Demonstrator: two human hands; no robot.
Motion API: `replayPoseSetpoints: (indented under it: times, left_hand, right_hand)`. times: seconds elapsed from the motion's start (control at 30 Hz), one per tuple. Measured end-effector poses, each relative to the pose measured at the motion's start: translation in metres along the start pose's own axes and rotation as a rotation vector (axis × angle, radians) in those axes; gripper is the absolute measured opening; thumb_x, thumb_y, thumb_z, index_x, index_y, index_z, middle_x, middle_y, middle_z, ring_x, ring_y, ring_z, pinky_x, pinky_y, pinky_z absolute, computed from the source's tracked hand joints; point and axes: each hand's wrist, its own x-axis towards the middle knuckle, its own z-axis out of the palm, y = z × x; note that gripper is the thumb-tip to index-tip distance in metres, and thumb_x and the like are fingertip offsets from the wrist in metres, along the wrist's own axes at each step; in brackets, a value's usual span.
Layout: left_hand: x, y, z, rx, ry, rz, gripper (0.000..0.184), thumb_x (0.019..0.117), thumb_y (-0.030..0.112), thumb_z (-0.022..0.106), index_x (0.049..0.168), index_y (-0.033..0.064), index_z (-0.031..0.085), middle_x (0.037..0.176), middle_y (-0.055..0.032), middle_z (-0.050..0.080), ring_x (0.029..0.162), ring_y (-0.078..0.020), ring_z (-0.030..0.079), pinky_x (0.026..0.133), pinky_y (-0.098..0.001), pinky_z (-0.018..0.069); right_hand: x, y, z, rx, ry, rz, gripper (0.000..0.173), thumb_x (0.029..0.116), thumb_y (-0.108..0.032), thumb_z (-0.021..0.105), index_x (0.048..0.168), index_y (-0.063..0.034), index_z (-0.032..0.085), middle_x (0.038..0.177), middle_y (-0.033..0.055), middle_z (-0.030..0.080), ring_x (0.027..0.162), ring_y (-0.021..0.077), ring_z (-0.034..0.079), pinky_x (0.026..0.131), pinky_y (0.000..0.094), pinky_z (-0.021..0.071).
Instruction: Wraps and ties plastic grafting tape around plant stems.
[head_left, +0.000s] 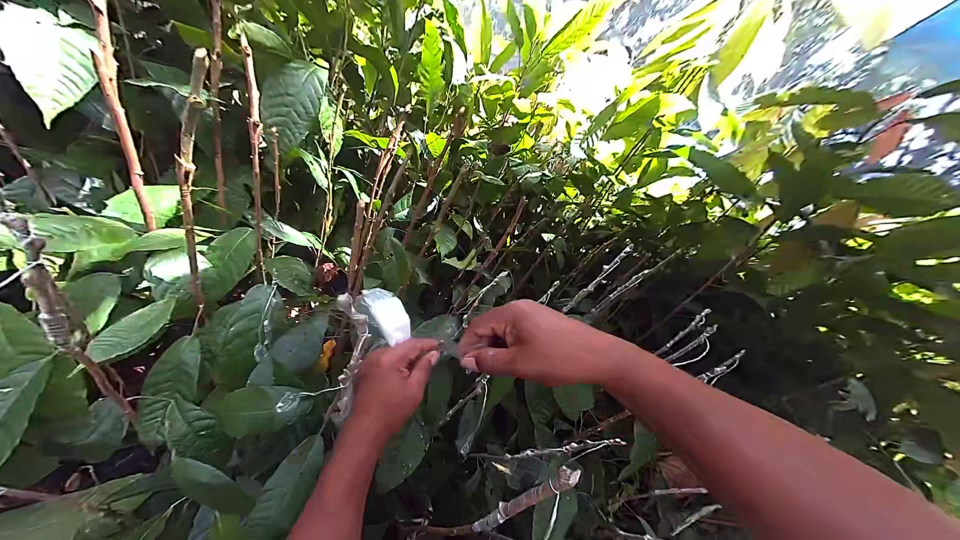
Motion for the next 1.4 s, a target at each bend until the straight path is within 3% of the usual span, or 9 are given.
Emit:
replayPoseSetpoints:
  times: [0.07, 0.2, 0.3, 0.5, 0.9, 1.03, 1.13, 1.23, 1.4]
  left_hand:
    - [-0.004, 0.009, 0.011, -0.006, -0.122, 0.03, 0.024, 0.1007, 0.021, 0.06, 0.111, 0.0088, 0.077, 0.098, -0.0088, 0.076, 0.087, -0.0226, 0.073, 0.082, -0.0506, 0.058]
    - [0.0, 0.007, -0.005, -0.109, -0.044, -0.082, 0.023, 0.101, 0.018, 0.059, 0.113, 0.0038, 0.073, 0.095, -0.0054, 0.074, 0.074, -0.0103, 0.071, 0.07, -0.0316, 0.0622]
    - [0.001, 0.007, -0.007, -0.103, 0.046, -0.106, 0.02, 0.0964, 0.017, 0.061, 0.103, 0.006, 0.075, 0.085, -0.0002, 0.073, 0.069, -0.0035, 0.066, 0.067, -0.0257, 0.0568]
    - [0.002, 0.007, -0.015, -0.178, 0.082, -0.152, 0.019, 0.0971, 0.013, 0.064, 0.109, 0.001, 0.073, 0.091, -0.0041, 0.074, 0.068, -0.0056, 0.068, 0.064, -0.0246, 0.0596]
    - [0.004, 0.003, -0.025, -0.395, 0.207, -0.252, 0.01, 0.0937, 0.009, 0.069, 0.098, 0.0013, 0.074, 0.082, -0.0004, 0.072, 0.061, -0.0041, 0.064, 0.058, -0.0202, 0.0558]
    - [-0.003, 0.007, -0.01, -0.294, 0.015, -0.195, 0.022, 0.0909, 0.012, 0.072, 0.111, 0.0032, 0.069, 0.083, 0.0031, 0.069, 0.061, -0.0013, 0.061, 0.057, -0.0198, 0.0541]
    - [-0.001, 0.006, -0.016, -0.332, 0.059, -0.187, 0.05, 0.0895, 0.01, 0.073, 0.136, 0.0018, 0.059, 0.084, 0.0026, 0.07, 0.055, -0.0029, 0.058, 0.049, -0.0195, 0.0503]
    - [-0.003, -0.002, -0.017, -0.438, 0.167, -0.146, 0.018, 0.0915, 0.008, 0.071, 0.107, 0.0014, 0.074, 0.088, 0.0026, 0.073, 0.058, 0.0015, 0.059, 0.052, -0.0155, 0.05]
    - [-0.003, 0.0, -0.011, -0.522, 0.207, -0.159, 0.009, 0.0934, 0.006, 0.068, 0.1, 0.0016, 0.072, 0.083, 0.0031, 0.071, 0.055, -0.0003, 0.058, 0.05, -0.0161, 0.0501]
  right_hand:
    - [0.024, 0.011, 0.004, -0.194, 0.103, -0.095, 0.017, 0.1017, -0.013, 0.06, 0.099, -0.0027, 0.074, 0.09, 0.0104, 0.067, 0.083, 0.0201, 0.064, 0.075, 0.041, 0.053]
    - [0.042, 0.027, 0.035, -0.354, 0.026, 0.007, 0.026, 0.1062, -0.016, 0.051, 0.118, -0.0035, 0.07, 0.121, 0.021, 0.064, 0.111, 0.0395, 0.065, 0.093, 0.0602, 0.0521]
    - [0.03, -0.016, 0.039, -0.49, 0.037, -0.161, 0.024, 0.1048, -0.009, 0.049, 0.118, -0.0009, 0.067, 0.118, 0.0209, 0.063, 0.102, 0.0398, 0.067, 0.079, 0.0566, 0.0559]
    - [0.046, 0.003, 0.044, -0.484, 0.012, -0.067, 0.027, 0.1069, -0.012, 0.046, 0.124, -0.0013, 0.065, 0.123, 0.0231, 0.064, 0.107, 0.044, 0.066, 0.083, 0.0632, 0.0535]
    - [0.026, -0.015, 0.097, -0.367, -0.031, -0.584, 0.008, 0.0921, 0.0, 0.065, 0.098, -0.0017, 0.071, 0.1, 0.0166, 0.07, 0.08, 0.0358, 0.07, 0.064, 0.0553, 0.0566]
    - [0.057, -0.004, 0.027, -0.19, 0.163, -0.322, 0.022, 0.1051, -0.012, 0.054, 0.109, 0.0002, 0.073, 0.107, 0.0175, 0.07, 0.102, 0.0324, 0.068, 0.09, 0.0543, 0.0542]
    - [0.075, 0.039, 0.037, 0.292, 0.161, -0.006, 0.023, 0.104, -0.023, 0.061, 0.102, -0.0036, 0.072, 0.085, 0.0028, 0.062, 0.073, 0.0097, 0.056, 0.068, 0.0305, 0.0481]
    - [0.065, 0.039, 0.063, 0.712, 0.013, 0.051, 0.018, 0.1059, -0.02, 0.057, 0.102, -0.0042, 0.065, 0.081, -0.0028, 0.059, 0.067, 0.0029, 0.058, 0.061, 0.0196, 0.0495]
    - [0.059, 0.022, 0.075, 0.404, 0.256, 0.04, 0.022, 0.0997, -0.015, 0.061, 0.114, 0.0013, 0.065, 0.098, 0.0105, 0.066, 0.085, 0.0154, 0.062, 0.079, 0.0348, 0.0519]
